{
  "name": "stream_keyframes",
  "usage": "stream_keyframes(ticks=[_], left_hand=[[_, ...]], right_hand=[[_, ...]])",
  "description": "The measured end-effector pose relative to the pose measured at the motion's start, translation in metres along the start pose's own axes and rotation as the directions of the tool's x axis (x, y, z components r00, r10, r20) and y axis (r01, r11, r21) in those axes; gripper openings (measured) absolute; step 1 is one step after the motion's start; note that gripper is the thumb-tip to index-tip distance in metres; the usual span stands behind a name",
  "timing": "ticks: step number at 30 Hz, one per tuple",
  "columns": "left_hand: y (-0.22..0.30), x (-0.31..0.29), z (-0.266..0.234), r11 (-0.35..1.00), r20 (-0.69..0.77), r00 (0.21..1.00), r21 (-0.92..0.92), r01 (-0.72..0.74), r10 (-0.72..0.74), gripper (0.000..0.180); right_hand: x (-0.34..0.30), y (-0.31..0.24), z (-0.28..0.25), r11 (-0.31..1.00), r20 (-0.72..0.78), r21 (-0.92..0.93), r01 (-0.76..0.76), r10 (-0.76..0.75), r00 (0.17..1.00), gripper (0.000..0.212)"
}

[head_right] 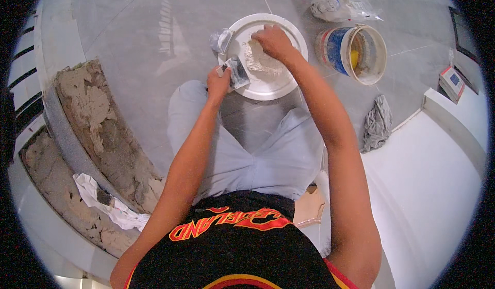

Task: Preparing plaster or joint compound by adding powder and water to a lid and mixing it with a spatula.

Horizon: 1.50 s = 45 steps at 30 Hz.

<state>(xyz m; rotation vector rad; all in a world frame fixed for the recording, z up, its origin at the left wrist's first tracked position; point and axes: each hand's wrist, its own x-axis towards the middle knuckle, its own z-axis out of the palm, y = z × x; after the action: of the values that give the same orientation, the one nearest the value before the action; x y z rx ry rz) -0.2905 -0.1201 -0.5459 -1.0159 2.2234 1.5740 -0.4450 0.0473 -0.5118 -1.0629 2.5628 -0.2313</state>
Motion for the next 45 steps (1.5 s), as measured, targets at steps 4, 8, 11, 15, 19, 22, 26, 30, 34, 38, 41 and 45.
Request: stream_keyframes(ticks=[4, 8, 11, 15, 19, 22, 26, 30, 34, 38, 41, 45], left_hand=[[0.004, -0.003, -0.003, 0.997, -0.01, 0.998, 0.048, -0.054, 0.054, 0.028], [-0.015, 0.003, 0.003, 0.995, -0.028, 0.997, 0.07, -0.075, 0.077, 0.029], [-0.006, -0.002, 0.007, 0.996, -0.016, 0.996, -0.008, -0.093, 0.093, 0.03], [0.004, 0.001, 0.01, 0.991, -0.061, 0.992, 0.08, -0.108, 0.113, 0.03], [0.021, -0.004, 0.017, 0.976, -0.104, 0.972, 0.086, -0.201, 0.21, 0.029], [0.016, 0.004, 0.017, 0.963, -0.096, 0.963, 0.132, -0.237, 0.25, 0.027], [0.013, 0.008, 0.014, 0.95, -0.056, 0.965, 0.2, -0.242, 0.258, 0.031], [0.018, 0.002, 0.01, 0.976, -0.008, 0.982, 0.119, -0.185, 0.187, 0.029], [0.025, -0.001, 0.008, 0.974, -0.061, 0.982, 0.153, -0.169, 0.18, 0.028], [0.023, -0.002, 0.01, 0.972, -0.068, 0.98, 0.155, -0.174, 0.186, 0.029], [0.02, -0.001, 0.012, 0.97, -0.071, 0.976, 0.151, -0.193, 0.205, 0.029], [0.013, 0.001, 0.007, 0.968, -0.078, 0.973, 0.15, -0.202, 0.215, 0.029]], right_hand=[[-0.046, -0.022, -0.012, 0.961, -0.099, -0.143, 0.236, -0.251, 0.963, 0.021], [-0.094, -0.018, 0.001, 0.984, -0.341, 0.168, -0.056, 0.111, 0.933, 0.021], [-0.12, 0.019, 0.023, 0.797, -0.243, 0.447, -0.407, 0.546, 0.802, 0.023], [-0.131, 0.053, 0.066, 0.405, 0.038, 0.665, -0.627, 0.82, 0.571, 0.03], [-0.112, 0.05, 0.073, 0.326, 0.078, 0.756, -0.568, 0.816, 0.573, 0.032], [-0.09, 0.023, 0.049, 0.564, -0.079, 0.54, -0.625, 0.773, 0.629, 0.03], [-0.082, -0.028, 0.015, 0.75, -0.183, 0.389, -0.535, 0.632, 0.753, 0.029], [-0.086, -0.031, 0.014, 0.832, -0.305, 0.341, -0.437, 0.538, 0.786, 0.029], [-0.08, 0.014, 0.015, 0.676, -0.142, 0.41, -0.612, 0.711, 0.689, 0.029], [-0.055, 0.027, 0.019, 0.678, -0.124, 0.416, -0.606, 0.702, 0.701, 0.027], [-0.048, 0.008, 0.018, 0.921, -0.257, 0.272, -0.28, 0.35, 0.901, 0.031], [-0.058, -0.033, -0.005, 0.966, -0.145, 0.152, -0.211, 0.233, 0.962, 0.034]])
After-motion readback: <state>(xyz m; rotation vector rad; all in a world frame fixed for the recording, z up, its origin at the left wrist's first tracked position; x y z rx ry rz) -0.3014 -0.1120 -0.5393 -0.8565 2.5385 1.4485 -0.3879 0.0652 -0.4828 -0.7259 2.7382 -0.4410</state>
